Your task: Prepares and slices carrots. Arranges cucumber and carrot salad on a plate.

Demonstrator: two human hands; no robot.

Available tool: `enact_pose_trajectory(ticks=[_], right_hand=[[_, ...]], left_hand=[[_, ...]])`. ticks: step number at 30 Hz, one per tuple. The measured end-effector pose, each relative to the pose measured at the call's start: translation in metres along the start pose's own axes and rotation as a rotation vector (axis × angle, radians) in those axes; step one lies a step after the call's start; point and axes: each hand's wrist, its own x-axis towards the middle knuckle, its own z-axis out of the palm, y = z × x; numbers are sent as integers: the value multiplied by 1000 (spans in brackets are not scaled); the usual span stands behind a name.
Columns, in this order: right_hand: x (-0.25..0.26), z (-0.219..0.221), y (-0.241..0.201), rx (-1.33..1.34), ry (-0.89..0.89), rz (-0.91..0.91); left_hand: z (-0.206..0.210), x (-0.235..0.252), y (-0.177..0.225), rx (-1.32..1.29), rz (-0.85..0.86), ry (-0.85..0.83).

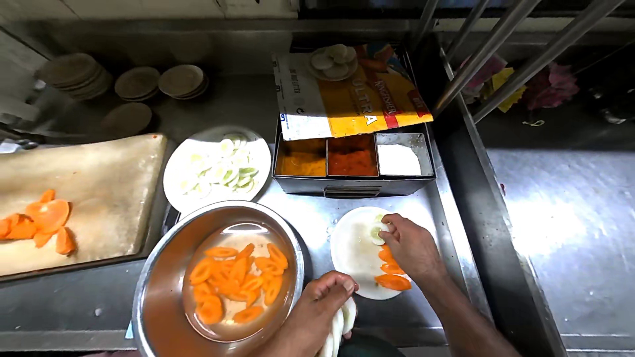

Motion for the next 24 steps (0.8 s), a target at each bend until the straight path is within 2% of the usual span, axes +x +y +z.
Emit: enact_pose_trajectory(ticks=[2,5,8,11,14,19,20,24], right_hand=[[-2,-4,2,-11,86,-65],[-31,-21,-16,164,41,-181],[-67,-22,-47,471,-58,-362],[-76,-9,-62,502,-33,-408],[-74,1,-62,482,0,-341],[-73,-5,-51,602,-45,-139],[-74,-7,-46,638,-36,-108],[-62,-22,-18,666,95,51]], left_hand=[[3,4,8,-98,-45,55],[10,17,23,-241,-74,164],[17,34,32,-272,7,291],[27,47,33,-240,105,407],[30,49,28,-219,168,416],[19,36,20,-325,97,116],[17,34,18,-352,84,103],[16,33,22,-413,44,221]])
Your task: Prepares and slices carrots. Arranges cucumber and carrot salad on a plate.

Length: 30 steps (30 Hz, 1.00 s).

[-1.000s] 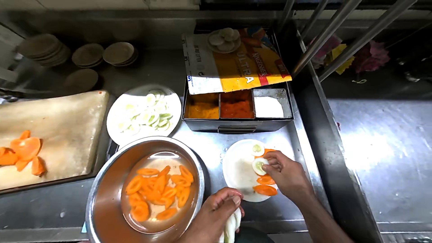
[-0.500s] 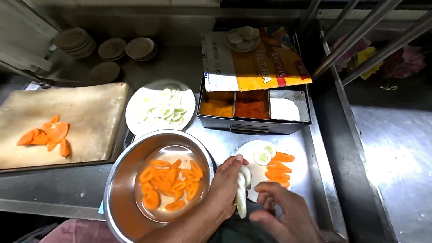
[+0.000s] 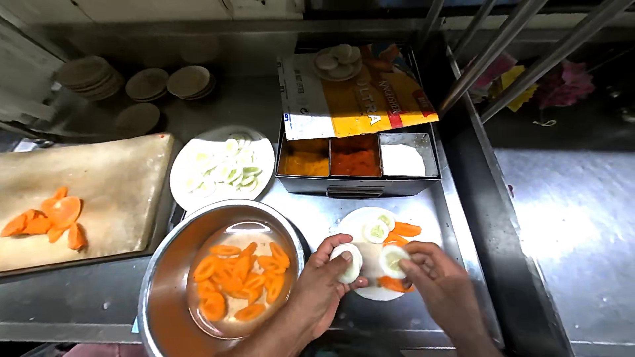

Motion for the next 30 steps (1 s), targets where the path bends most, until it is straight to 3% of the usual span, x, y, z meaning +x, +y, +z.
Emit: enact_pose_trajectory(ticks=[6,10,15,25,30], right_hand=[[27,-25,34,-375,-69,148],[49,-24,19,-533,-205,317],[71,-20,12,-526,-261,453],[70,-27,13,-567,-300,456],[71,-27,18,-534,-331,496]], left_hand=[[11,25,3,383,-103,-56],[17,50,-2,468,-232,-20],[24,68,-4,541,-247,-10],[36,96,17,911,-295,-88],[43,101,25,917,-324,-136]])
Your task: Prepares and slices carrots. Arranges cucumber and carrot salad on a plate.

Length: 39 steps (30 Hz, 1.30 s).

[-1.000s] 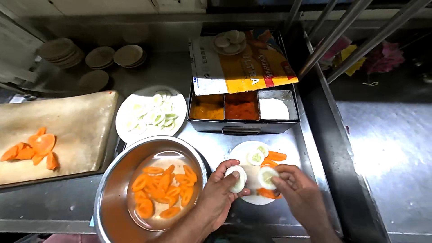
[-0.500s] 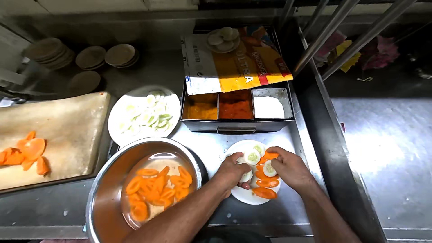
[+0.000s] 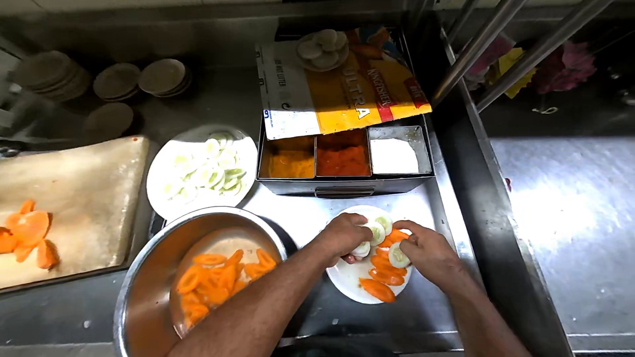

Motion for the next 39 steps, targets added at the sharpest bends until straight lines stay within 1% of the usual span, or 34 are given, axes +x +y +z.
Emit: enact_pose_trajectory(ticks=[7,10,12,14,17,18,20,22,24,27,29,31,32,33,36,37,39], right_hand=[[1,0,4,217,-32,26],[1,-1,4,259,-7,37],[1,-2,6,272,28,32],[-1,-6,13,325,89,2],[-5,-13,30,530,143,-95],[-7,-15,34,618,136,-132],[-11,-17,44,784,109,-196],[-14,-14,54,896,109,-253],[-19,-9,63,955,127,-273],[-25,-4,72,1044,160,-257],[-29,-2,74,1070,193,-210],[-30,-1,72,1011,239,-144],[-30,1,69,923,270,-136],[-27,2,65,785,303,-157],[-10,-1,44,187,364,-272],[-2,-5,34,53,338,-309],[18,-12,12,-102,255,-339]], left_hand=[[1,5,-1,-102,-2,-46],[4,7,-1,-118,-2,-69],[4,6,-1,-80,29,-47],[-1,2,3,88,104,36],[-16,-5,12,468,232,212],[-20,-4,14,589,242,253],[-25,-2,15,788,208,281],[-26,-1,15,892,164,276],[-27,1,12,929,140,271],[-29,-4,15,981,60,249],[-29,-13,15,1025,27,255],[-30,-22,11,1040,37,294],[-30,-24,9,1052,32,305],[-30,-25,8,1067,30,318],[-26,-24,13,1118,40,344],[-23,-23,16,1130,59,346],[-18,-20,18,1133,116,338]])
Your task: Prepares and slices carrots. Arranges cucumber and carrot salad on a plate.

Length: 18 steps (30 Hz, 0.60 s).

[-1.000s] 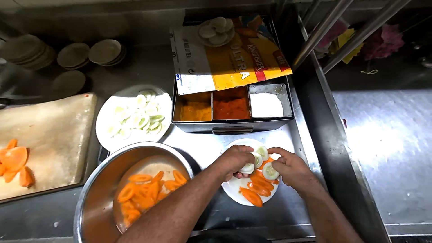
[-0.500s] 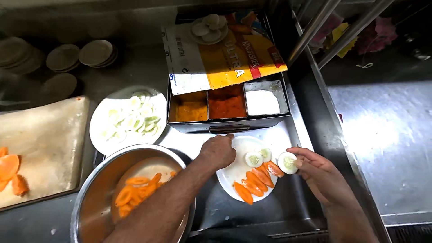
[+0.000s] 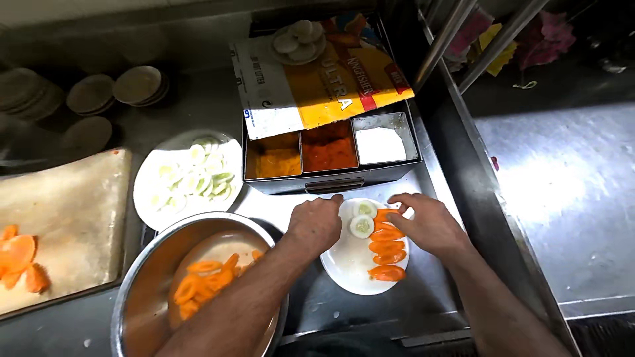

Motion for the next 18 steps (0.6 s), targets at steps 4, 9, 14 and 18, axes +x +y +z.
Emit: enact_pose_trajectory(ticks=[4,9,14,18], right_hand=[[40,8,-21,-177,-141,-125],[62,14,-44,-366,-335,-154],[65,15,-49,-451,-336,-211],[65,15,-44,-429,-318,-240]], left_hand=[[10,6,-1,-42,45,20],[17,11,-8,-62,53,21],[16,12,-7,-85,59,10],[15,6,-6,-72,68,41]])
